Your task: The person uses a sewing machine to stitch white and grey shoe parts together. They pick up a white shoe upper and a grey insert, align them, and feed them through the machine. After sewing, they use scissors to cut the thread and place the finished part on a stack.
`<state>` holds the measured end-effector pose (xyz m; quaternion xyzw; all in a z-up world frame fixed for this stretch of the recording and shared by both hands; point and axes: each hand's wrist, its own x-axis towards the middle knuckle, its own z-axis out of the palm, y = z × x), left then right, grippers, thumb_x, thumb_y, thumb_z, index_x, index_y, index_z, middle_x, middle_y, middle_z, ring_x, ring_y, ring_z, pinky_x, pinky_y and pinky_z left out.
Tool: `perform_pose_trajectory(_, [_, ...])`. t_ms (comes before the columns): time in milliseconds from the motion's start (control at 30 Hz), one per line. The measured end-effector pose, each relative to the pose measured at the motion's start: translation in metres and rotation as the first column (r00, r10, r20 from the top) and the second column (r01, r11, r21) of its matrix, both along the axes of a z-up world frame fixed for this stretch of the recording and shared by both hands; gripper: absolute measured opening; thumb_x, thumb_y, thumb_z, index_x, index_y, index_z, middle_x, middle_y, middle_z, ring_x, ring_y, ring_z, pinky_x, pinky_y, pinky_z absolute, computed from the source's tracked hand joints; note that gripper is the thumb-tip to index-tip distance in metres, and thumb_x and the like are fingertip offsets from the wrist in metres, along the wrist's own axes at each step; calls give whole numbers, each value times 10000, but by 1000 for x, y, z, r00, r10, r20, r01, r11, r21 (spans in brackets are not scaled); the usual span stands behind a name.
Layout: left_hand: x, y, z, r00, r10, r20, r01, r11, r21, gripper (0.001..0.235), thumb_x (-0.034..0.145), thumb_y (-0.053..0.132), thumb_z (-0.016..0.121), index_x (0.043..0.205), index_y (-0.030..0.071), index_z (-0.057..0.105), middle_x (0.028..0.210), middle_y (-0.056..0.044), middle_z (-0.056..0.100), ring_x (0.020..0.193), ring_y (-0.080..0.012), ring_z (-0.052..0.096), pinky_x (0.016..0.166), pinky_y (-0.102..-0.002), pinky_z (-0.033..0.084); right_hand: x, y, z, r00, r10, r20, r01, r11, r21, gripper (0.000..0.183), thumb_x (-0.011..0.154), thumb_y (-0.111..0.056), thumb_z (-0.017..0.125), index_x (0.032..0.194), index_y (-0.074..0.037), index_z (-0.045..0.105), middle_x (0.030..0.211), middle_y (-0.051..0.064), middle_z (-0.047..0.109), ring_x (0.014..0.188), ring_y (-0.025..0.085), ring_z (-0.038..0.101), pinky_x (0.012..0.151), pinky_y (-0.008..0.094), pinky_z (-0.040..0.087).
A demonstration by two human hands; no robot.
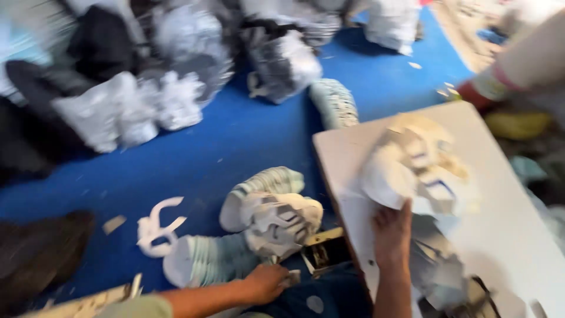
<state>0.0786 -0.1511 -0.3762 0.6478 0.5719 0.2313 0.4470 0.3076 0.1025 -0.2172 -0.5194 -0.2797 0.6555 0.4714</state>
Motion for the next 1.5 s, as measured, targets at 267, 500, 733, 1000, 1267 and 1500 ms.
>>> perform_pose_trajectory(267, [-12, -29, -16, 990, -90, -105, 90, 996, -3, 261, 972, 274, 634, 1149, 83, 619, 1084, -153, 609, 1038, -388, 581, 844, -537, 440, -11, -49, -6, 902, -235, 363, 109, 936, 334, 461, 1071, -340, 575, 1374, -16, 451, 1176, 47, 561, 1069, 164, 561, 991, 383, 503])
perform_pose_trajectory(500, [-10, -29, -50, 994, -18, -104, 14, 999, -36, 248, 996, 301, 565, 1113, 92, 629, 1122, -158, 612, 1078, -388, 566, 893, -523, 448, 6, -81, -25, 783, -249, 570, -122, 837, 533, 142, 1030, -129, 684, 1087, -2, 659, 955, 92, 678, 794, 159, 586, 741, 298, 489])
perform_pose_trajectory(733, [-25, 19, -105, 996, 85, -36, -92, 945, -314, 434, 988, 486, 520, 1167, 114, 655, 1175, -121, 649, 1125, -315, 637, 970, -497, 472, -48, -78, 46, 433, -141, 890, -741, 506, 441, 356, 692, -192, 898, 993, -102, 730, 1095, 98, 668, 1001, 315, 631, 830, 400, 515])
perform_pose_trajectory(1000, [-39, 170, -220, 836, 138, -531, -219, 972, -91, 755, 839, 426, 772, 1425, 66, 462, 1345, -145, 565, 1232, -349, 565, 1024, -527, 439, -58, -44, 29, 248, -114, 962, -823, 498, 272, 224, 751, -34, 763, 933, -161, 738, 941, 38, 613, 930, 290, 591, 831, 430, 464])
perform_pose_trajectory(1267, [-15, 221, -292, 827, -12, -561, -103, 979, -173, 1233, 535, 485, 976, 1509, 64, 349, 1535, -145, 409, 1397, -322, 415, 1059, -640, 320, -53, -35, 29, 219, -8, 976, -816, 547, 188, 203, 715, -40, 780, 858, -176, 731, 869, 10, 610, 851, 249, 607, 740, 411, 476])
perform_pose_trajectory(1500, [-2, 210, -263, 794, 43, -607, -146, 982, -120, 763, 616, 302, 927, 1263, 110, 571, 1175, -88, 646, 1150, -300, 596, 936, -494, 404, -53, -29, 26, 285, -24, 958, -809, 530, 254, 206, 715, -28, 781, 857, -167, 729, 869, 1, 613, 839, 234, 612, 754, 388, 500])
